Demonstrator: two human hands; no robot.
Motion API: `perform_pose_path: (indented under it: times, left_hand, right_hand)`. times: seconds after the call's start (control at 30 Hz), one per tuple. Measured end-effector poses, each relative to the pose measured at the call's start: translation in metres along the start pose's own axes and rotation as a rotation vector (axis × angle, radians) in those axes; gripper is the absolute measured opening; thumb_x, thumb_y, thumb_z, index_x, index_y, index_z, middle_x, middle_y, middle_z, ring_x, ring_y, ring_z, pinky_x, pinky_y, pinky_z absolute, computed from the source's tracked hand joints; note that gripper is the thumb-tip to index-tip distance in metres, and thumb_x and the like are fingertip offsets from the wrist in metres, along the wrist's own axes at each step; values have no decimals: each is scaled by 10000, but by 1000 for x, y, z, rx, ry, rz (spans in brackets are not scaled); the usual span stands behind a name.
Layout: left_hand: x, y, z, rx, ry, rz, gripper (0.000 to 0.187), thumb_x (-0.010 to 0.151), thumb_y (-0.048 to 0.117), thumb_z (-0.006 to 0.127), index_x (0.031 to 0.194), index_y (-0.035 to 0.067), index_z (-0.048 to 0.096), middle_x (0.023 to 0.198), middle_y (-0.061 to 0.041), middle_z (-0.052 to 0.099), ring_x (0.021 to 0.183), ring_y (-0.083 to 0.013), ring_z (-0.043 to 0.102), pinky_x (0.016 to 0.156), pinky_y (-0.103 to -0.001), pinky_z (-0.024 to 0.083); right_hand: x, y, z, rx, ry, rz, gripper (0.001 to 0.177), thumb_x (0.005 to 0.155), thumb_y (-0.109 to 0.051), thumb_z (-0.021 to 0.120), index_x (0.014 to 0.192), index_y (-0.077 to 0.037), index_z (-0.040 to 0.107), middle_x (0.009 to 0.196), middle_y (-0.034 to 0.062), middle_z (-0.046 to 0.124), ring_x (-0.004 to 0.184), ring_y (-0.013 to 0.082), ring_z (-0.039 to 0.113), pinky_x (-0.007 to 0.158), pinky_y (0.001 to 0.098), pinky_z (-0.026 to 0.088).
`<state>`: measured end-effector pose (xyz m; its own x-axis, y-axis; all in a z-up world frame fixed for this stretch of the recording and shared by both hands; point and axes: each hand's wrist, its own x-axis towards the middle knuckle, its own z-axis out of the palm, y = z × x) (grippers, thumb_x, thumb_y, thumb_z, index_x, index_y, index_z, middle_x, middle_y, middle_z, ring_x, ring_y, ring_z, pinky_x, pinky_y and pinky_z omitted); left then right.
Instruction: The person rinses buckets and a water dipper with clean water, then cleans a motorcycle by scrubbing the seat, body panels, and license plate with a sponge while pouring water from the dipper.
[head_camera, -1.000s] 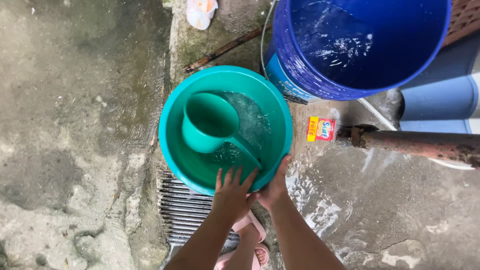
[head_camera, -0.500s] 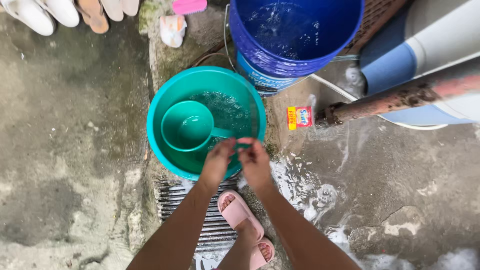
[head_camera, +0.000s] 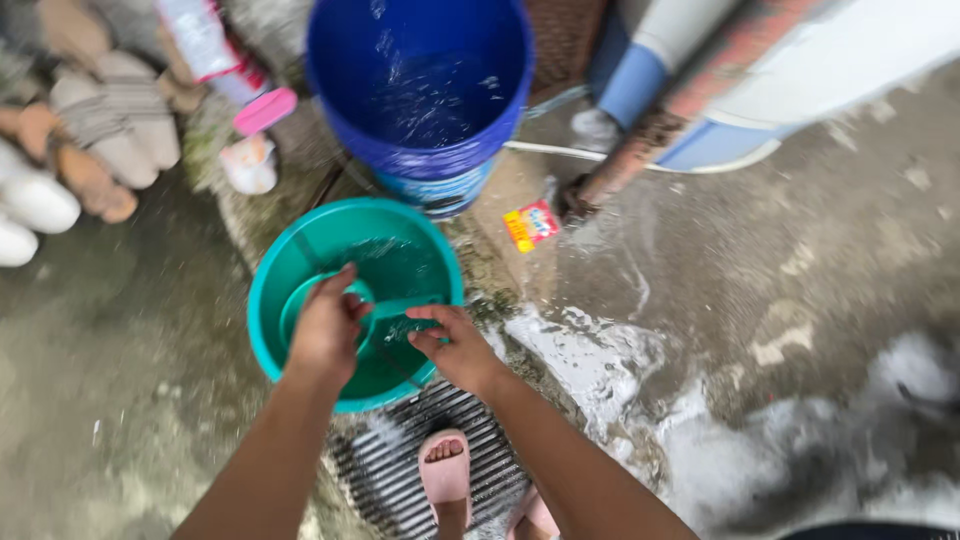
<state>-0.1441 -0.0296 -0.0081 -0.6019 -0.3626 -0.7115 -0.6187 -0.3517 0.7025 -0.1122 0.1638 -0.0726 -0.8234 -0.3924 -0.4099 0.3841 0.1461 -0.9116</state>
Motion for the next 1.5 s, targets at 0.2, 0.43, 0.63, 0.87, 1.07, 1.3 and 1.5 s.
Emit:
perform_pose_path:
  times: [0.2,0.43,0.63,0.87,1.07,1.3,1.5]
  left_hand:
    - [-1,8,-2,348,75,59,342,877,202,758,1050,60,499,772,-60,471,575,-191,472,484,-345,377]
    - [-48,-20,55,650,-18,82,449,824,121,800,1013,73,396,776,-72,425,558,-209,436,471,-383,344]
    - [-91,-33,131,822,-218,26,348,838,199,763,949,98,449,766,-34,415,599,-170,378,487,-357,322]
    - [-126,-93,268,1102,-656,61,297,788,174,811,888,66,554,798,-10,523,735,-138,483,642,-351,420]
    - [-197,-154,417,1114,-956,68,366,766,107,724,1123,32,695,1056,-59,754,994,-162,690,875,-322,526]
    - [-300,-208,593,1013,-1168,58,391,809,98,668,1197,51,661,1157,-68,715,1077,-168,644,889,-338,499]
    - [-308,-271,707,1008,-1354,117,393,781,80,670,1172,60,639,1078,-47,701,998,-165,648,816,-335,508]
  right_hand:
    - [-43,2,-53,-101,409,88,452,912,-208,683,1355,-144,616,1369,146,546,1087,255,691,976,361,549]
    - [-116,17,-113,-126,582,158,540,884,-230,705,1391,-153,535,1374,158,519,1143,275,664,999,392,529]
    - [-155,1,-161,-171,587,138,562,899,-223,697,1425,-164,509,1443,179,468,1233,346,599,1042,426,487]
    - [-167,0,-244,180,493,76,470,1021,-346,611,1390,-59,553,1303,144,655,1173,257,669,979,371,535]
    - [-217,-7,-360,1065,652,94,245,998,-242,615,1121,-30,631,991,59,738,767,164,573,716,325,508]
    - [-314,1,-519,971,950,-20,180,936,-158,604,1091,-73,638,916,66,711,810,163,669,739,316,547]
    - [-350,37,-622,942,1108,-85,164,961,-194,618,1064,-67,629,922,55,703,858,159,660,816,313,537]
